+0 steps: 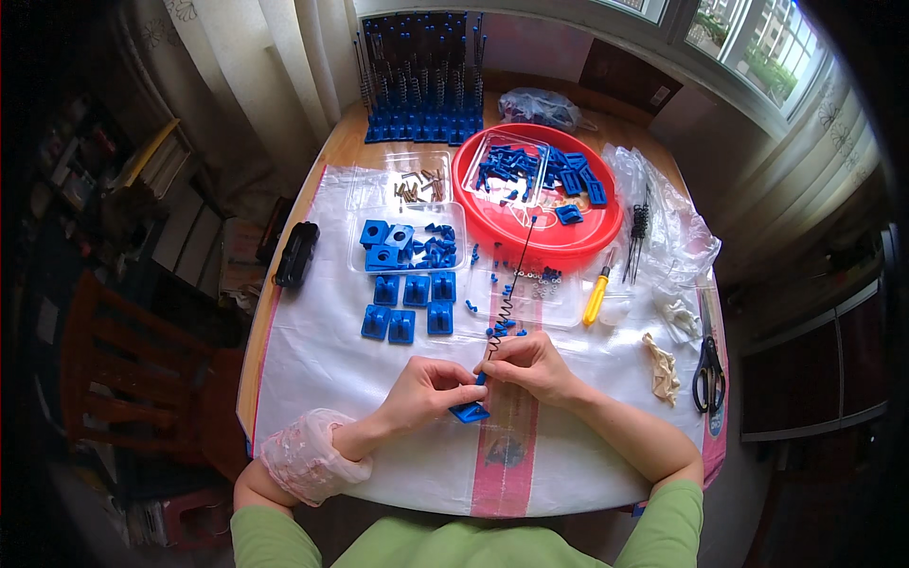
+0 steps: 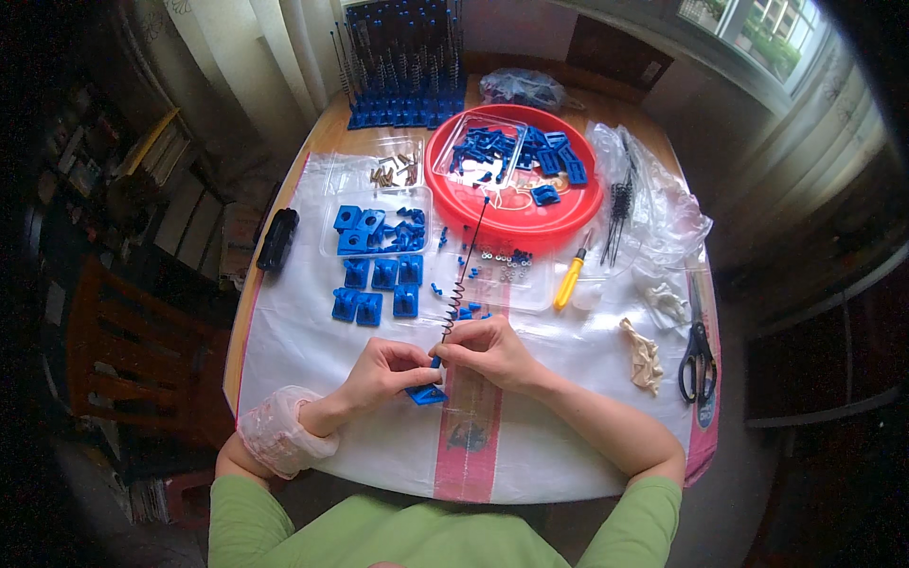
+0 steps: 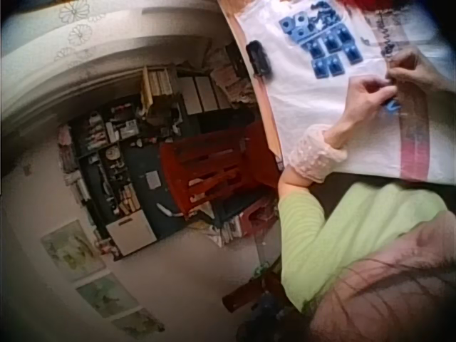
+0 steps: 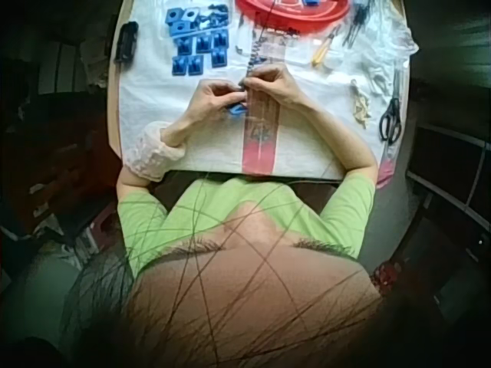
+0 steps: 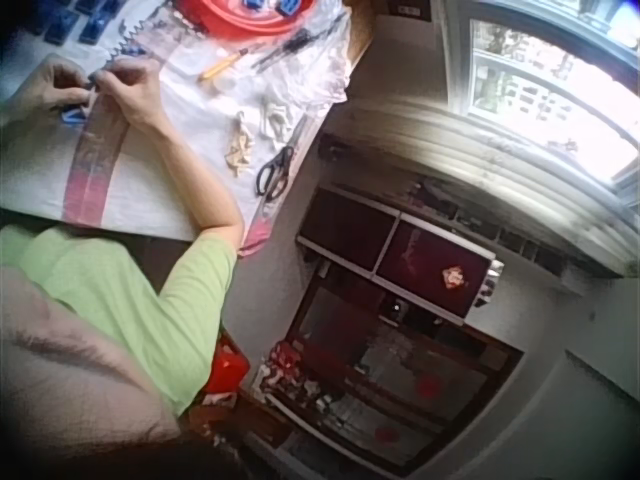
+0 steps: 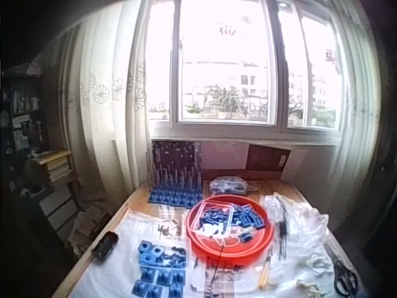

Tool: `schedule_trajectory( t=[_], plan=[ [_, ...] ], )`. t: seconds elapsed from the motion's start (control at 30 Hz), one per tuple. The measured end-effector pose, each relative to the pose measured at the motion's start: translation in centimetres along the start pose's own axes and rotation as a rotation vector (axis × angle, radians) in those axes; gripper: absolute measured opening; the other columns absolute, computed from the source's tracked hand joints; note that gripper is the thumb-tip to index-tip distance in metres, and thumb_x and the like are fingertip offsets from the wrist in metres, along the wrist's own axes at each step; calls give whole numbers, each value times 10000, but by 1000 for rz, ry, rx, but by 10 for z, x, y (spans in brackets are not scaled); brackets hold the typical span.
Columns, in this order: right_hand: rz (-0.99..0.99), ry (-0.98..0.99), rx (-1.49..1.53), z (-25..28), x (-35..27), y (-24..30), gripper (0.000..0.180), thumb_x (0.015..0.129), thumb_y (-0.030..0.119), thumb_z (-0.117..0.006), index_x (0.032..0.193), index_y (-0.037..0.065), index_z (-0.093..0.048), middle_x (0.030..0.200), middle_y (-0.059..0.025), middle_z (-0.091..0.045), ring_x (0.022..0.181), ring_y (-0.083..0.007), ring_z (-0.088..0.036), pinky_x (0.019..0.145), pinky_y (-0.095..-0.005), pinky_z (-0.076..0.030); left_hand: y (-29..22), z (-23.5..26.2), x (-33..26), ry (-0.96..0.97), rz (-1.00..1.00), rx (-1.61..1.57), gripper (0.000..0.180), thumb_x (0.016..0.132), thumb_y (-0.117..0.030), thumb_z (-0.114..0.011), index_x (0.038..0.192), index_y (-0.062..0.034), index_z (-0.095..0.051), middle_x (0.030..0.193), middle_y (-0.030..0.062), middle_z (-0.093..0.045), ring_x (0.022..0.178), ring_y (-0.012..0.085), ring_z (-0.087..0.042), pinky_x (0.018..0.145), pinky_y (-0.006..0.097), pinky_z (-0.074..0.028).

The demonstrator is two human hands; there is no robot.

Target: Assembling small blue plastic components using glue and a metal tool on a workspace.

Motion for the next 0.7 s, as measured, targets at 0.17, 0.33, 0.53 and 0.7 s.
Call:
schedule_trajectory(
  t=[0.17,0.33,0.53,0.7],
  plan=[
    [-10,-5,7,-2,0,0,183,942,143,-716,941,-32,-769,791,-21,-679,746,-73,-578,661,-263,-450,3,1,1,-15,-3,20,138,915,-108,-764,984,11,-766,858,33,-744,766,56,-671,660,200,-513],
    [-7,0,2,-2,0,0,188,946,146,-712,943,-34,-768,799,-21,-685,751,-71,-581,664,-261,-452,1,0,0,-9,-11,8,137,916,-105,-763,987,12,-765,859,35,-744,764,57,-672,664,201,-517],
    [-9,4,15,-2,-1,-1,191,946,149,-710,948,-34,-766,808,-21,-690,758,-68,-586,673,-258,-458,2,1,1,-1,-9,7,132,916,-96,-764,984,17,-762,866,37,-745,773,59,-677,675,203,-524],
    [-7,4,18,-2,-1,1,198,947,156,-709,945,-33,-767,808,-24,-693,757,-68,-587,670,-262,-457,0,0,0,0,-3,0,131,915,-95,-764,980,19,-760,868,39,-745,776,61,-678,675,204,-527]
  ],
)
Point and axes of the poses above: each hand's wrist, its own x-axis towards the middle knuckle, its own z-axis out of the back of the hand, y = z × x, the point moved 5 cm from there along x, towards the middle knuckle
